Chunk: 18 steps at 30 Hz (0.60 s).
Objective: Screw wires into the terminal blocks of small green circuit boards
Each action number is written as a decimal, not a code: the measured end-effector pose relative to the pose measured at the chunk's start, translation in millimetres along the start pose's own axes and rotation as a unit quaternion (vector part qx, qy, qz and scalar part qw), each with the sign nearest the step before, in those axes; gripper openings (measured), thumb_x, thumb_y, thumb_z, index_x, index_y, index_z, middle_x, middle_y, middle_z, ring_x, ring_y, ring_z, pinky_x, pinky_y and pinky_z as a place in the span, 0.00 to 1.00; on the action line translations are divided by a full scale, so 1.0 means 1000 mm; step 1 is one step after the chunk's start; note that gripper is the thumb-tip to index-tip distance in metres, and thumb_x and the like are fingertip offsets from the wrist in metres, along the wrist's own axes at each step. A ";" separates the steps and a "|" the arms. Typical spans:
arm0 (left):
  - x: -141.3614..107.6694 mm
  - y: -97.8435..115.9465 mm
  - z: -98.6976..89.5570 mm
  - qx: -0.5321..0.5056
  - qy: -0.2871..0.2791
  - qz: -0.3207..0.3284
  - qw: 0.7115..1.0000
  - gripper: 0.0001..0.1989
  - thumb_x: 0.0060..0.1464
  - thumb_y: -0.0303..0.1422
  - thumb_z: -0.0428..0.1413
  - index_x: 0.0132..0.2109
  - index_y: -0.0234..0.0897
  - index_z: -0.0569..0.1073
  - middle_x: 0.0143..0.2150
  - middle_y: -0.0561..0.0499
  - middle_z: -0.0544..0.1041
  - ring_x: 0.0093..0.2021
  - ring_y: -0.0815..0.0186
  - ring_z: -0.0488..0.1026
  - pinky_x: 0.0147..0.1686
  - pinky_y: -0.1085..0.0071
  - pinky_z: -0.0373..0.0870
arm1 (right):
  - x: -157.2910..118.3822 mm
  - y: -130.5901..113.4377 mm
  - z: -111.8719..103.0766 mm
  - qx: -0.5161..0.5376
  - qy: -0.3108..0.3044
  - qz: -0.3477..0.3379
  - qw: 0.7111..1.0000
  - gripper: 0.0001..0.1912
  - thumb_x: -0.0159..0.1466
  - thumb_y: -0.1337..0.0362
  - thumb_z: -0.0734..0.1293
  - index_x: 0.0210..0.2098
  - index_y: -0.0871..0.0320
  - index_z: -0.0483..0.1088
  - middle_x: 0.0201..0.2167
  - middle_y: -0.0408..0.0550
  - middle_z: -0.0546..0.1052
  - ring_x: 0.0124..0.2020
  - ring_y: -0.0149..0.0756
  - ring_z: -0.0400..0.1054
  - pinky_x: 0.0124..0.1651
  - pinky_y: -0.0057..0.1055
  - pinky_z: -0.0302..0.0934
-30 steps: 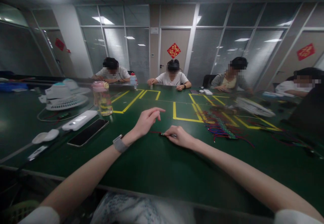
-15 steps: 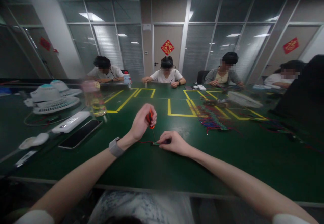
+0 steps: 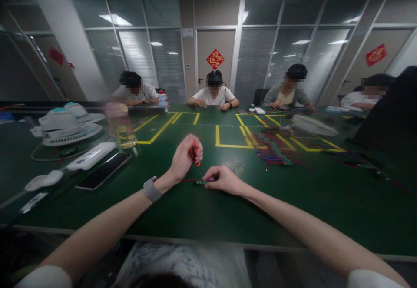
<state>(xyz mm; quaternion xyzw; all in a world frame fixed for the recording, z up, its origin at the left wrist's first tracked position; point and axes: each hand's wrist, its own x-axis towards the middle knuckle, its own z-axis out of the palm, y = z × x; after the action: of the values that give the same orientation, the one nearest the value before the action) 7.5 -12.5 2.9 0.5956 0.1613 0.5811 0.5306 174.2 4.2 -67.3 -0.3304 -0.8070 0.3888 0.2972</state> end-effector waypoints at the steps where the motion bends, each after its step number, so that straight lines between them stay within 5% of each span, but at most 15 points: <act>1: 0.000 0.000 0.000 0.002 0.000 -0.001 1.000 0.12 0.62 0.39 0.44 0.33 0.37 0.60 0.23 0.58 0.59 0.21 0.75 0.55 0.22 0.79 0.55 | 0.000 0.000 0.000 0.002 -0.001 -0.001 1.000 0.10 0.53 0.61 0.73 0.34 0.60 0.78 0.32 0.47 0.77 0.33 0.35 0.69 0.37 0.31 0.63; 8: 0.000 -0.001 0.001 0.015 -0.017 0.002 1.000 0.12 0.62 0.39 0.44 0.33 0.37 0.60 0.24 0.58 0.60 0.21 0.76 0.56 0.22 0.79 0.56 | 0.000 0.000 0.001 0.008 0.001 0.002 1.000 0.10 0.53 0.63 0.72 0.33 0.62 0.78 0.32 0.48 0.77 0.33 0.35 0.69 0.38 0.31 0.62; 12: -0.002 0.004 0.002 0.135 -0.049 0.013 0.990 0.12 0.63 0.41 0.45 0.40 0.37 0.65 0.27 0.56 0.63 0.22 0.76 0.60 0.22 0.79 0.59 | -0.001 -0.003 0.003 -0.007 0.005 0.010 1.000 0.08 0.53 0.66 0.71 0.33 0.63 0.76 0.30 0.47 0.76 0.30 0.32 0.67 0.35 0.29 0.62; 18: -0.005 0.018 0.005 0.281 -0.101 0.102 0.949 0.15 0.64 0.33 0.42 0.49 0.36 0.71 0.45 0.46 0.71 0.41 0.67 0.71 0.41 0.71 0.70 | -0.004 -0.012 0.009 -0.083 0.032 0.007 0.996 0.08 0.53 0.71 0.68 0.33 0.62 0.74 0.28 0.45 0.75 0.29 0.32 0.66 0.34 0.28 0.61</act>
<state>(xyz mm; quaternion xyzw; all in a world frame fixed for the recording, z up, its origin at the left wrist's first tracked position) 3.1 -25.9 16.0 0.7895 0.2020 0.5001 0.2929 166.4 -8.5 -63.0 -0.3717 -0.8242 0.3117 0.2923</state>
